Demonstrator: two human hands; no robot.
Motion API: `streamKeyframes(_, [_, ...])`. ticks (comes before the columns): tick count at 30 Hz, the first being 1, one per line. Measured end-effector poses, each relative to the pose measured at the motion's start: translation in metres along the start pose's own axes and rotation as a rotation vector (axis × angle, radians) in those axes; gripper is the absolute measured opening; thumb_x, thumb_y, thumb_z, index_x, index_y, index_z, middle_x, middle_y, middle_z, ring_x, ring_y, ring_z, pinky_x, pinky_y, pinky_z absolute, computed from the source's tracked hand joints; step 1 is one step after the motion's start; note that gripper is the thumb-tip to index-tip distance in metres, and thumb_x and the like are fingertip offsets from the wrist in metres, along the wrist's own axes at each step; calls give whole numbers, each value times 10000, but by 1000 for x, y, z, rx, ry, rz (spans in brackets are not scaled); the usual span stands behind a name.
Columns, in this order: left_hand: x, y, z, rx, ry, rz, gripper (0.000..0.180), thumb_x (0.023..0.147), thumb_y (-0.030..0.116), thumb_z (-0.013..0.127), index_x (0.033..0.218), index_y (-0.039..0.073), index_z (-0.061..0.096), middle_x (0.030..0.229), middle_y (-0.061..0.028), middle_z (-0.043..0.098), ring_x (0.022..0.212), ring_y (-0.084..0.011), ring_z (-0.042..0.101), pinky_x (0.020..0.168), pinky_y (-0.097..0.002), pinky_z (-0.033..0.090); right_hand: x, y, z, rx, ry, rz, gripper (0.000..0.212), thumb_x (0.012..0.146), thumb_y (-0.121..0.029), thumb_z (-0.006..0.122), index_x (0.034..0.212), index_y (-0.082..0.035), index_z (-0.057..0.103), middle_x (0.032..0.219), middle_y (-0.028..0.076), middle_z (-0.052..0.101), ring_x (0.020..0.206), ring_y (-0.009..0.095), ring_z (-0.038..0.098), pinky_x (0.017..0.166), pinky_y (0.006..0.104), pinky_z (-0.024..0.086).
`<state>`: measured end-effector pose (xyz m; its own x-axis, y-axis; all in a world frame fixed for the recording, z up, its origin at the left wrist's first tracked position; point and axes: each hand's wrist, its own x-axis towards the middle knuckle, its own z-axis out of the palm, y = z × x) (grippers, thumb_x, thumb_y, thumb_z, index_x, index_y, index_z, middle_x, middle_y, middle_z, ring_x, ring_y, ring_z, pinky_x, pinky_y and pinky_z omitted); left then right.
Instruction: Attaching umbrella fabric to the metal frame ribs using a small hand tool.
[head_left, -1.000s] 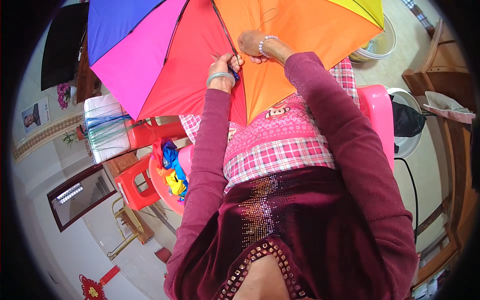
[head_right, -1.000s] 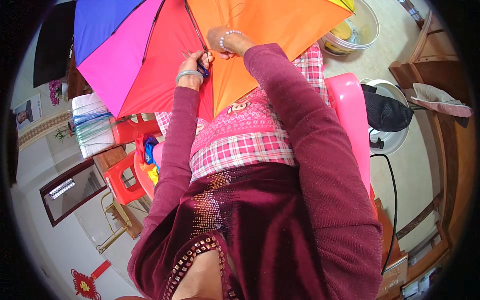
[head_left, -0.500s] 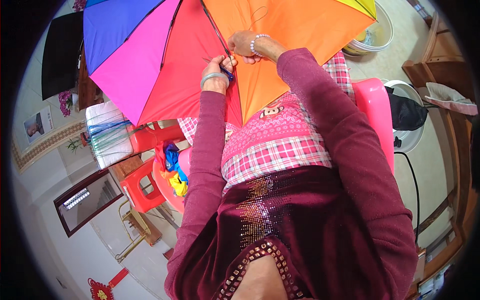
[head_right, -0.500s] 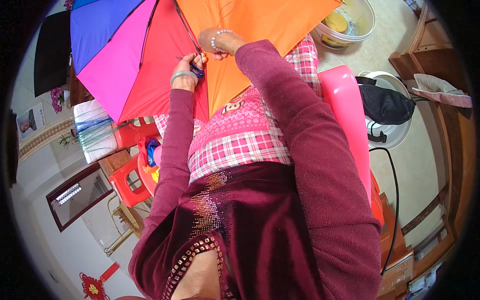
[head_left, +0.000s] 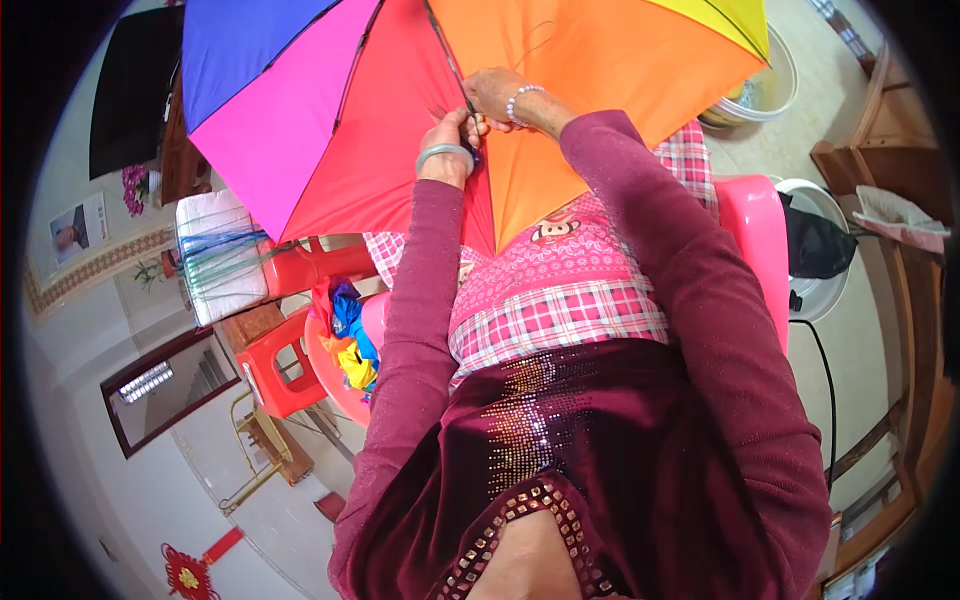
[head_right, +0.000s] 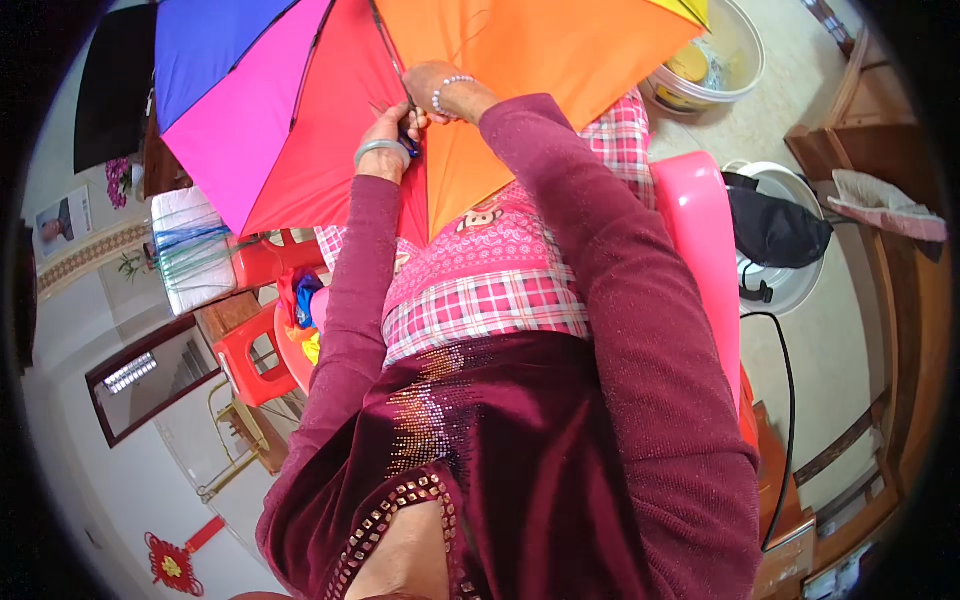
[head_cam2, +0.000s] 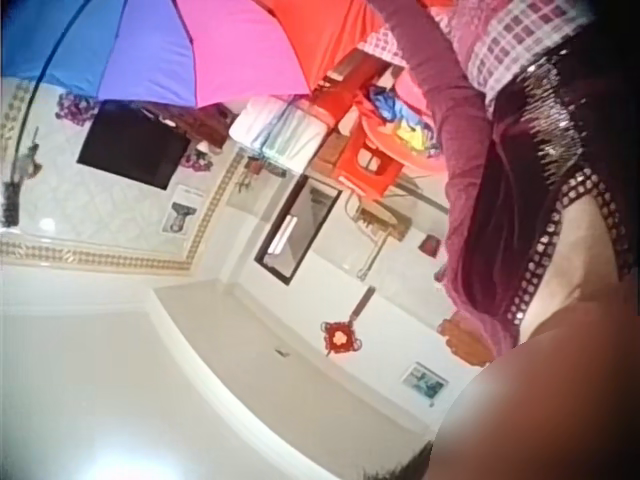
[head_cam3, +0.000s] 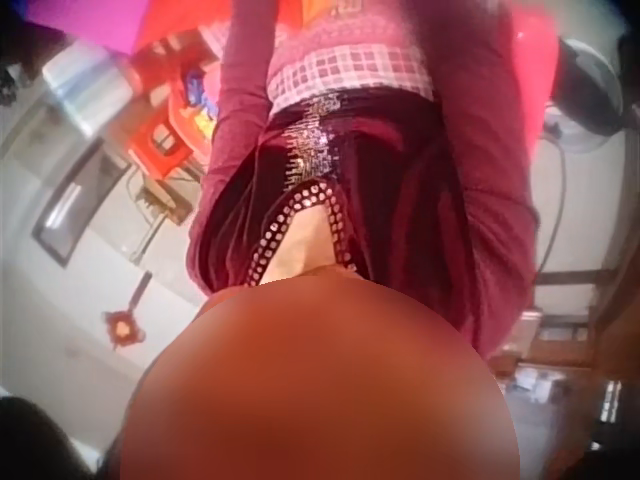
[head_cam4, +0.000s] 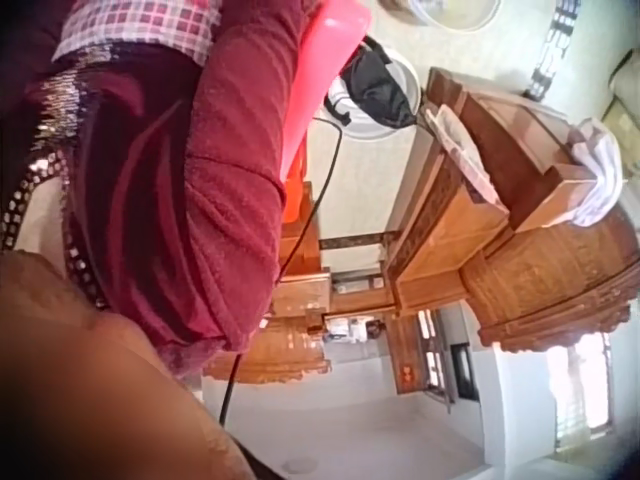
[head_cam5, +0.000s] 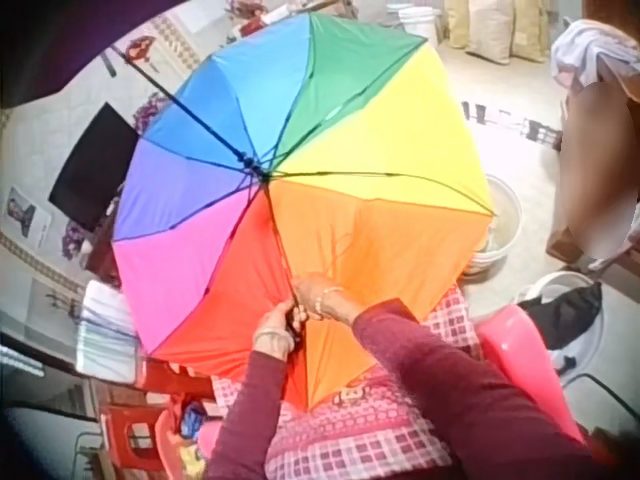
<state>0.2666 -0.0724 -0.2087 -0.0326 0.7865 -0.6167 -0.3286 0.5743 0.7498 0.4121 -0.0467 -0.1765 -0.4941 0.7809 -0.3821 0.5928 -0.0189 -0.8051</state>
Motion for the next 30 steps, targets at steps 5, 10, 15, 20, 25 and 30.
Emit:
streamKeyframes(5, [-18,19,-6,106,188,132,194,832,146,472,713,-5,498,563,-91,543,416,-173,527,319,-225,360,56,31,16,-605,748,-549,176,828,-101,353,792,-27,509,624,96,552,507,155,555,406,311,439])
streamKeyframes(10, [-29,29,-67,79,266,174,208,808,173,497,704,-7,506,540,-80,533,390,-159,513,307,-236,352,-41,-107,-41,1096,399,-98,71,821,-97,469,785,-49,508,624,47,522,493,120,513,423,230,440])
streamKeyframes(15, [-47,46,-67,270,338,158,199,766,189,567,737,-6,535,588,-86,563,404,-144,507,334,-230,335,-81,-145,-37,921,560,-168,67,816,-110,472,771,-65,496,596,21,487,453,96,462,390,218,416])
streamKeyframes(20, [-39,37,-94,588,273,231,226,726,213,606,725,-3,540,584,-76,559,400,-131,499,342,-236,327,-100,-154,-42,744,748,-278,69,809,-126,476,754,-85,481,562,-13,443,402,66,398,349,203,386])
streamKeyframes(25, [-56,40,-82,351,168,178,113,740,91,550,685,-3,520,547,-82,536,381,-131,487,313,-256,361,19,-72,33,-331,388,-482,149,738,-115,487,790,-39,604,760,162,609,617,270,595,539,360,494])
streamKeyframes(30, [-58,44,-75,108,207,122,92,782,54,507,748,-29,527,616,-104,567,439,-157,533,339,-237,375,29,-79,75,-556,553,-120,168,765,-132,473,839,-65,609,833,170,608,757,319,600,651,403,486])
